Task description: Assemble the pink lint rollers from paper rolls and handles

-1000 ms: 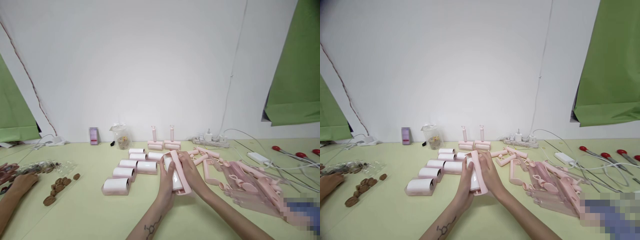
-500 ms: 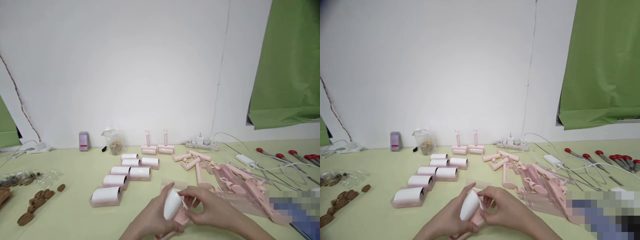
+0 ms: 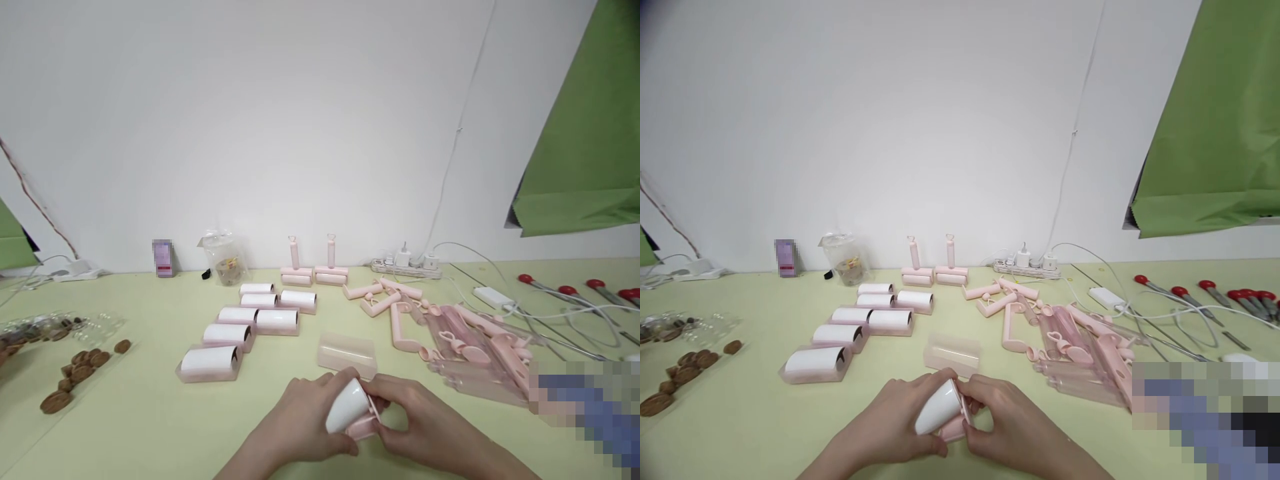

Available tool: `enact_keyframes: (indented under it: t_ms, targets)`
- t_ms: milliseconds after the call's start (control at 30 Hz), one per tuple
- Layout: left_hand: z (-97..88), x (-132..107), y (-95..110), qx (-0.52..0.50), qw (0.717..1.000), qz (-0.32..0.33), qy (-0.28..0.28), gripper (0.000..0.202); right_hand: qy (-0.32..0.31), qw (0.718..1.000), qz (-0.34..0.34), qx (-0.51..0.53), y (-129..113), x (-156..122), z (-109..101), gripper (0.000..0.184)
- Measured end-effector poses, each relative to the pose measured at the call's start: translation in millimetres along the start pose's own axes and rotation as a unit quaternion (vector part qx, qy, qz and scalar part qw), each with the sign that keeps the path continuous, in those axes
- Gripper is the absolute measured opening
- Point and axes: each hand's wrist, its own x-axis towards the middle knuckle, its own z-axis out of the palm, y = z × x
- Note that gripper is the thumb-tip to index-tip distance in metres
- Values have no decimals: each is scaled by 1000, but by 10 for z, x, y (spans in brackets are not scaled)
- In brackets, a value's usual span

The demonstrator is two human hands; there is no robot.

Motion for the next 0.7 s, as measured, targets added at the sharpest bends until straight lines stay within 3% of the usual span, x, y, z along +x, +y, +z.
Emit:
enact_keyframes:
  t_ms: [167,367,700]
  targets:
    - [10,-11,12,9,1000,21,-2,63,-5,1000,-8,-23,18,12,-25,22]
    - [17,-15,0,6,999,46,-2,59,-11,1000,3,27,52,7,-1,22]
    - [-32,-23,10,27,999,34,0,59,10,995,38,87,63,31,119,12]
